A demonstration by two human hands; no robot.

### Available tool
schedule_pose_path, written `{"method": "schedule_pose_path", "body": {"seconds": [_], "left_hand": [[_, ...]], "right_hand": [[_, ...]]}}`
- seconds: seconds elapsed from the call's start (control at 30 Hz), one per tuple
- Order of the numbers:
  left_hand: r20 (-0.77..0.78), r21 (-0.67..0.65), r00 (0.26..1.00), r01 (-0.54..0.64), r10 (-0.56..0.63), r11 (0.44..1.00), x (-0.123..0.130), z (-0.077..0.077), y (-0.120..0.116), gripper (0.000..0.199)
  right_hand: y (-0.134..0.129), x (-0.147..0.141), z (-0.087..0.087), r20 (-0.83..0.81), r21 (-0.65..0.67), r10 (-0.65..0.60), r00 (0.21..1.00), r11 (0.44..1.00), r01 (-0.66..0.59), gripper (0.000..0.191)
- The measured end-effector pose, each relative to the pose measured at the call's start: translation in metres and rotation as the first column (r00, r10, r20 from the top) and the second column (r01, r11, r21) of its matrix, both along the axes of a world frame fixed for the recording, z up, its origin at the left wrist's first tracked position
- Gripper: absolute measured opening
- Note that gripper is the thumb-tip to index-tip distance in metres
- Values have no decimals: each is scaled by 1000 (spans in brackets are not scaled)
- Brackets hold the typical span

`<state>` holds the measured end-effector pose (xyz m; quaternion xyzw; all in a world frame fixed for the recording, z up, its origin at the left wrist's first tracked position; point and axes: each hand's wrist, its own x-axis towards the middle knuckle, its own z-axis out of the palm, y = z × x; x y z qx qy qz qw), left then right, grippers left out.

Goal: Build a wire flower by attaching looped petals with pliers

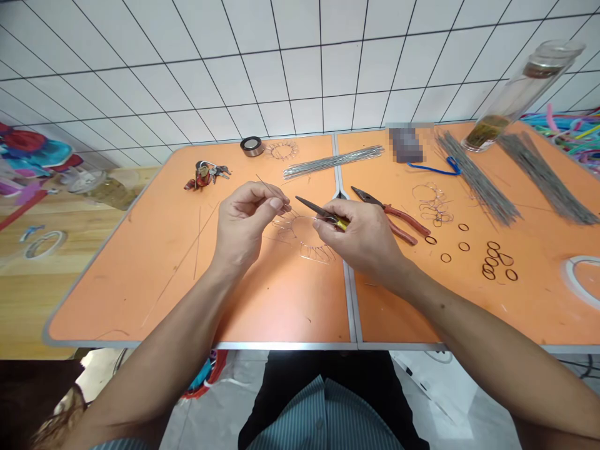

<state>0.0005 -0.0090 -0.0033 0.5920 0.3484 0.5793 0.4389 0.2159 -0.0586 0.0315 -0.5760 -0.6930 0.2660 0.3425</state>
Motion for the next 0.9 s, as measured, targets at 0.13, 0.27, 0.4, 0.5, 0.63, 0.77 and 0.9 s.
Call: {"method": "schedule_pose_path", "body": {"seconds": [0.13,0.27,0.4,0.5,0.63,0.77,0.9], "left_hand": [[67,-66,998,12,-7,998,0,-3,3,16],[112,-111,994,24,-12,994,0,-4,5,17],[124,-119,992,32,-17,992,0,-5,6,18],[147,-113,989,39,-22,993,0,-5,6,20],[160,-114,987,54,-36,992,1,-5,6,20],[168,-112,985,69,-50,991,1,-5,5,18],[160,-114,986,69,-51,991,1,-4,4,18]], "right_hand": [[2,1,-3,-42,-28,16,999,999,-18,17],[6,2,-6,-88,-26,10,996,1000,-13,16],[9,2,-8,-107,-18,8,994,1000,-10,16],[9,0,-9,-96,-25,-1,995,1000,-2,16],[8,-1,-8,-102,-31,2,995,999,-6,17],[8,0,-9,-120,-30,-4,993,1000,0,14],[8,1,-10,-139,-41,-1,990,999,-5,14]]}}
